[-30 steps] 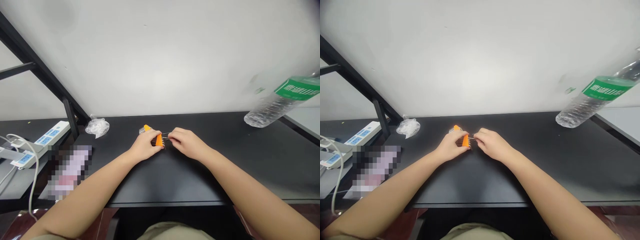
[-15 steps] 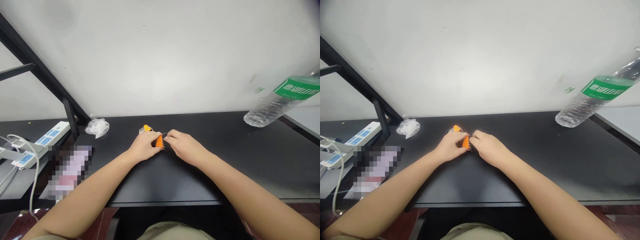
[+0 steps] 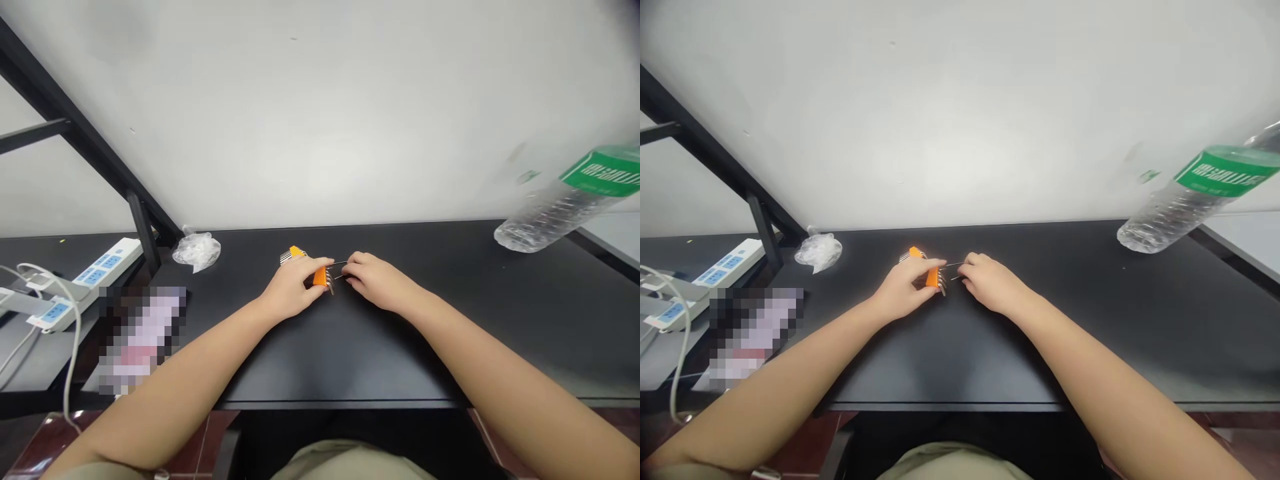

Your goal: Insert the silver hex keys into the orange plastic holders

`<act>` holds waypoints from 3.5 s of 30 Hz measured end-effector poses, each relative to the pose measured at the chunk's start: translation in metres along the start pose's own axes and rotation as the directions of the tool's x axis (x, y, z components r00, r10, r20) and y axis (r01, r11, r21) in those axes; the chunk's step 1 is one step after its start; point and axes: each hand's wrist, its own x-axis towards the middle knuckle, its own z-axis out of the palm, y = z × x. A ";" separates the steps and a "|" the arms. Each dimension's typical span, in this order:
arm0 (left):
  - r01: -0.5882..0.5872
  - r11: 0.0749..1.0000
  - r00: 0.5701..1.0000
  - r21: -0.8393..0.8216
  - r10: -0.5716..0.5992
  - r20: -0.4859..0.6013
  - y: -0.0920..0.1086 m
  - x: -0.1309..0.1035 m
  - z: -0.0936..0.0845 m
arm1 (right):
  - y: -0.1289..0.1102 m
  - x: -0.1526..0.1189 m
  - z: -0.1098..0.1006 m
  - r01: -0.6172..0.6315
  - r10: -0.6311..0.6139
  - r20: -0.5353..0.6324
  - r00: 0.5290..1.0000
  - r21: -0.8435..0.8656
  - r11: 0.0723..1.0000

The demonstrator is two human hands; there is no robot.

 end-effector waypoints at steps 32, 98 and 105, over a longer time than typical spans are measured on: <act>0.048 0.989 0.998 0.142 -0.052 0.025 0.010 0.001 -0.003 | -0.024 -0.004 -0.014 0.094 -0.040 -0.240 0.970 0.220 0.971; 0.044 0.989 0.999 0.138 -0.046 0.018 0.008 0.002 -0.004 | -0.024 -0.003 -0.021 0.066 0.033 -0.282 0.959 0.334 0.940; 0.050 0.989 0.998 0.140 -0.053 0.021 0.009 0.002 -0.004 | -0.026 -0.005 -0.023 0.127 -0.011 -0.346 0.938 0.315 0.940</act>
